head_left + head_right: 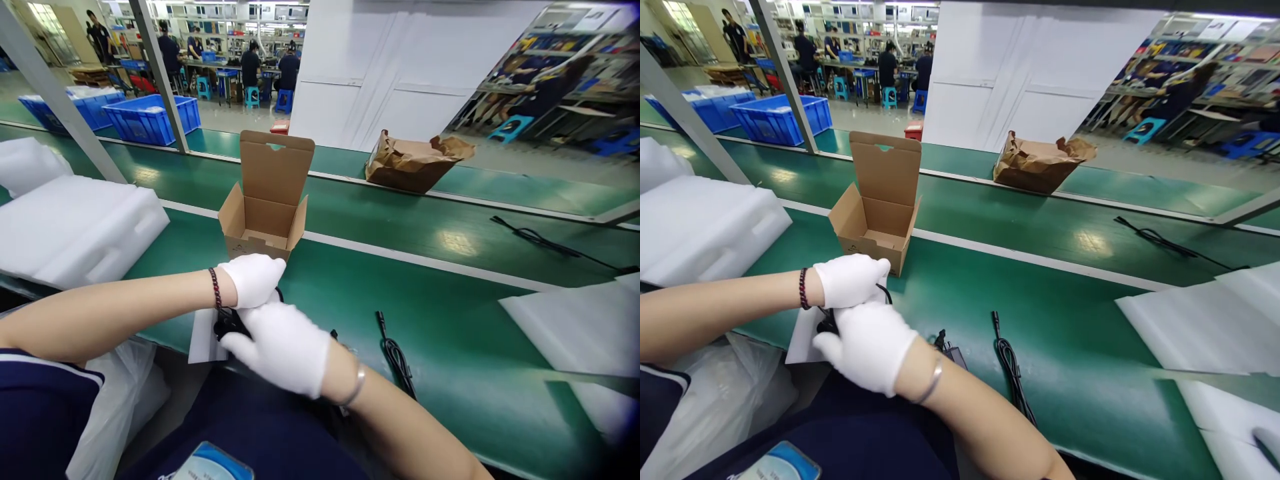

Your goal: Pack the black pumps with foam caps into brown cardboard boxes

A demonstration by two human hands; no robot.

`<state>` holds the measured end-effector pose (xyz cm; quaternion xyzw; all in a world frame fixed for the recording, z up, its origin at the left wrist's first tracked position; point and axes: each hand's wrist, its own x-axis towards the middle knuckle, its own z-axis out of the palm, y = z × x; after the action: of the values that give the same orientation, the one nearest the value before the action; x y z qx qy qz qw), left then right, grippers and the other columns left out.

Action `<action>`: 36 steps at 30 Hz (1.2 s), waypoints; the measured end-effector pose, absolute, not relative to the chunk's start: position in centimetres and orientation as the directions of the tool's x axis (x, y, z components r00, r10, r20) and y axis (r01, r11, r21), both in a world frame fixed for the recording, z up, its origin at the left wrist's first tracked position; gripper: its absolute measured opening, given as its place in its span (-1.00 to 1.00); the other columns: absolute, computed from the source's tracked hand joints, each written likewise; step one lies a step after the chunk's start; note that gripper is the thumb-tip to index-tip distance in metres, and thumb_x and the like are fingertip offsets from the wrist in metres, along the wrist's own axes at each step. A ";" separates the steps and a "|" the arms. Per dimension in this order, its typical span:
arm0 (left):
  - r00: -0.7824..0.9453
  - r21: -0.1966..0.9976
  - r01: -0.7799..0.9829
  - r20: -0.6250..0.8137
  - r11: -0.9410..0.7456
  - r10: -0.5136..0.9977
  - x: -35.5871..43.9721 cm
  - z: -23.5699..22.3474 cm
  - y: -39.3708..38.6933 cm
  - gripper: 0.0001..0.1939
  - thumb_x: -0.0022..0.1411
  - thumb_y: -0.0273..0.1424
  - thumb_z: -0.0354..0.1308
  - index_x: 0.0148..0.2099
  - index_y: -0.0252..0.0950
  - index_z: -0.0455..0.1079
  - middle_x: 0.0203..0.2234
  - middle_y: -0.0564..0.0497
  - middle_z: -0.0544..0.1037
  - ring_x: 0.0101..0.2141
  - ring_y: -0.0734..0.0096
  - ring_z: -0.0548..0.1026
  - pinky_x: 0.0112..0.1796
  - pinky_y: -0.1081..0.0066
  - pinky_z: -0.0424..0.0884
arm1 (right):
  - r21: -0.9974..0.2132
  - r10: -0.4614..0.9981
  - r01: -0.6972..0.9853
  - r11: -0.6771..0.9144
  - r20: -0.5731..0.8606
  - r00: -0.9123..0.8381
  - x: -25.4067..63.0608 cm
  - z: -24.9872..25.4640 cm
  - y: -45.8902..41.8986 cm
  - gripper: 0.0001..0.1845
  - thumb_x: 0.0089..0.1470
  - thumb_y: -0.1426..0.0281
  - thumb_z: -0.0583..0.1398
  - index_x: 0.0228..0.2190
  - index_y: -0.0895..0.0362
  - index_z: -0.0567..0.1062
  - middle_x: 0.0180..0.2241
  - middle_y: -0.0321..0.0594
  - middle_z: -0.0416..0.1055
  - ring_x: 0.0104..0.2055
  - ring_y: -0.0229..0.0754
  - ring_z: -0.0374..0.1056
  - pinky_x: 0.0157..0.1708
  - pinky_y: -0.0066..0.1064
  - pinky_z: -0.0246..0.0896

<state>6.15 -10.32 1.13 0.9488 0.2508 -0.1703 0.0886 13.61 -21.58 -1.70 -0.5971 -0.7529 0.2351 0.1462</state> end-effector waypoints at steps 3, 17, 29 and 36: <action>0.827 0.150 0.529 -0.313 -0.835 0.468 5.7 -0.1 -10.4 -0.78 0.23 -0.47 0.00 -0.07 -0.33 0.31 -0.30 -0.18 0.57 -0.29 0.01 0.57 -0.38 0.28 0.36 | -0.578 0.996 0.813 0.071 -0.010 -0.094 18.8 -2.8 -20.0 -0.67 0.26 0.26 0.03 -0.46 0.11 0.43 -0.42 -0.18 0.43 -0.30 -0.10 0.37 -0.23 -0.27 0.26; 0.681 0.608 0.704 -0.431 -0.367 0.591 6.1 -2.6 -7.5 -0.78 0.03 -0.34 0.21 -0.30 -0.25 0.25 -0.62 0.16 0.34 -0.66 0.53 0.27 -0.63 0.49 0.12 | -0.900 0.979 -0.406 -0.159 -0.090 -0.182 21.1 -12.3 -15.0 -0.49 -0.21 0.08 0.45 -0.38 0.15 0.41 -0.43 -0.33 0.32 -0.37 -0.25 0.23 -0.29 -0.41 0.17; 0.755 0.342 0.650 -0.389 -0.679 0.527 5.0 -4.3 -7.5 -0.91 0.13 -0.39 0.11 -0.34 -0.26 0.42 -0.48 -0.01 0.53 -0.46 0.30 0.52 -0.45 0.43 0.32 | -0.984 0.993 -0.161 -0.082 -0.066 -0.101 20.9 -11.4 -15.2 -0.57 -0.32 0.39 0.36 -0.42 0.09 0.25 -0.37 -0.35 0.36 -0.28 -0.20 0.33 -0.24 -0.35 0.24; 0.884 0.303 0.427 0.060 -0.852 0.464 -0.3 -3.3 -7.1 -0.70 0.31 -0.31 0.00 -0.11 -0.22 0.54 0.22 -0.07 0.37 0.22 0.15 0.31 0.20 0.21 0.25 | -0.769 0.942 0.585 -0.260 -0.336 -0.022 22.1 -7.7 -20.8 -0.30 0.16 0.25 0.12 0.29 0.10 0.12 0.12 0.00 0.39 0.12 0.03 0.35 0.10 -0.09 0.22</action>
<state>-0.29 -7.11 -3.28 0.9601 0.2319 0.0655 0.1418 22.07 -20.82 -7.74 -0.6675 -0.5716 0.4295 0.2079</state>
